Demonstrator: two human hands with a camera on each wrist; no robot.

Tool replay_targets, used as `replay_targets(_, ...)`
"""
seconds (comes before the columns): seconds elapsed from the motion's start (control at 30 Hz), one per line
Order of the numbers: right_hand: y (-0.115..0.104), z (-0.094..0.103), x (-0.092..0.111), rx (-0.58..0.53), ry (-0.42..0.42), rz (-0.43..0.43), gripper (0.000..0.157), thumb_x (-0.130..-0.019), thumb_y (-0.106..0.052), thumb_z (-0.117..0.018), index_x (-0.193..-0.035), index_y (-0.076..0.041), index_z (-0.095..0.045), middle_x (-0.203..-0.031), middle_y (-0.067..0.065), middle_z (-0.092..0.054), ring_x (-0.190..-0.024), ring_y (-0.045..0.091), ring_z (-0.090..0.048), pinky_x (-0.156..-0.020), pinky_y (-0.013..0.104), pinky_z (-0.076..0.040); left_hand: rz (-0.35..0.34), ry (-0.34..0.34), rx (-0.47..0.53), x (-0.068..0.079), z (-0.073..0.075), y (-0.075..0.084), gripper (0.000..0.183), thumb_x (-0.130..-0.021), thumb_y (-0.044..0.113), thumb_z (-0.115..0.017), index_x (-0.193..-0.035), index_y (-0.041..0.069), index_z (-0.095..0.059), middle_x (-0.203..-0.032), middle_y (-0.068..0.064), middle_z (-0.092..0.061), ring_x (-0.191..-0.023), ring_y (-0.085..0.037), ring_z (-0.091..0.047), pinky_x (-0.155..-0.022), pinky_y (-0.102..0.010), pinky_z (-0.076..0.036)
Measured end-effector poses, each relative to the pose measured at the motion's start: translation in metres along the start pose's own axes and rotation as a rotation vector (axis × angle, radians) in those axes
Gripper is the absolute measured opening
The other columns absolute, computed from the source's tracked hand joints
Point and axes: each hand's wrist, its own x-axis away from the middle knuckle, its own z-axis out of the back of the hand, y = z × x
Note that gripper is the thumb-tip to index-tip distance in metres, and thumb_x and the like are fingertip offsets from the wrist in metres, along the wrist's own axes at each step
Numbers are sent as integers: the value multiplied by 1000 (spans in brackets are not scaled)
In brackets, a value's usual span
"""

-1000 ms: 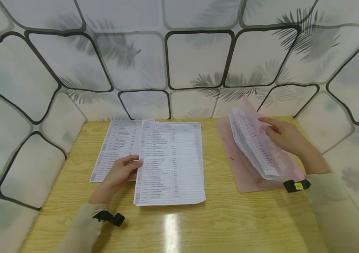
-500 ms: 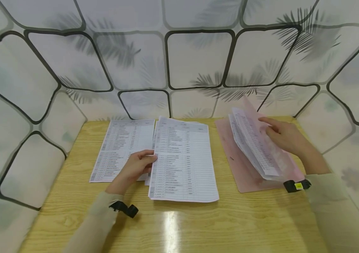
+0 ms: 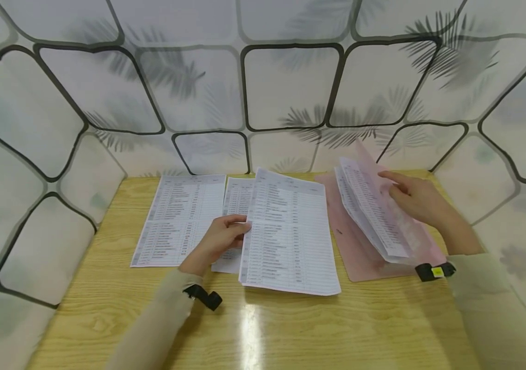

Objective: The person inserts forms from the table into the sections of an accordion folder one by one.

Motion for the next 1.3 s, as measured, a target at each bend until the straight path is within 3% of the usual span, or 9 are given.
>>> replay_targets(0.33, 0, 0, 1, 15, 19, 1, 46, -107, -17, -44, -150, -9, -57, -61, -6, -35, -50, 8, -33, -44, 26, -32, 18, 0, 12, -11, -18, 3, 46, -104, 9, -65, -147, -4, -56, -115, -19, -77, -73, -10, -71, -67, -22, -61)
replay_targets(0.73, 3, 1, 1, 27, 18, 11, 46, -107, -18, -44, -150, -9, -57, -62, -6, -33, -51, 8, -32, -45, 26, -31, 47, 22, 74, -25, -29, 6, 46, -103, 10, -67, -147, -1, -58, -122, -20, -74, -79, -11, -72, -68, -21, -61)
replay_targets(1.03, 0, 3, 0, 26, 7, 6, 47, -108, -19, -44, -151, -8, -56, -62, -6, -31, -51, 8, -32, -45, 27, -31, 60, 70, 125, -33, -42, 11, 45, -100, 7, -69, -144, -3, -60, -102, -9, -75, -70, -9, -68, -64, -19, -60)
replay_targets(1.3, -2, 1, 0, 28, 7, -13, 46, -107, -18, -45, -151, -8, -57, -62, -6, -30, -52, 8, -32, -47, 27, -30, 45, 73, 140, -36, -58, 10, 46, -101, 6, -68, -145, -3, -59, -125, -25, -73, -74, -10, -70, -65, -20, -61)
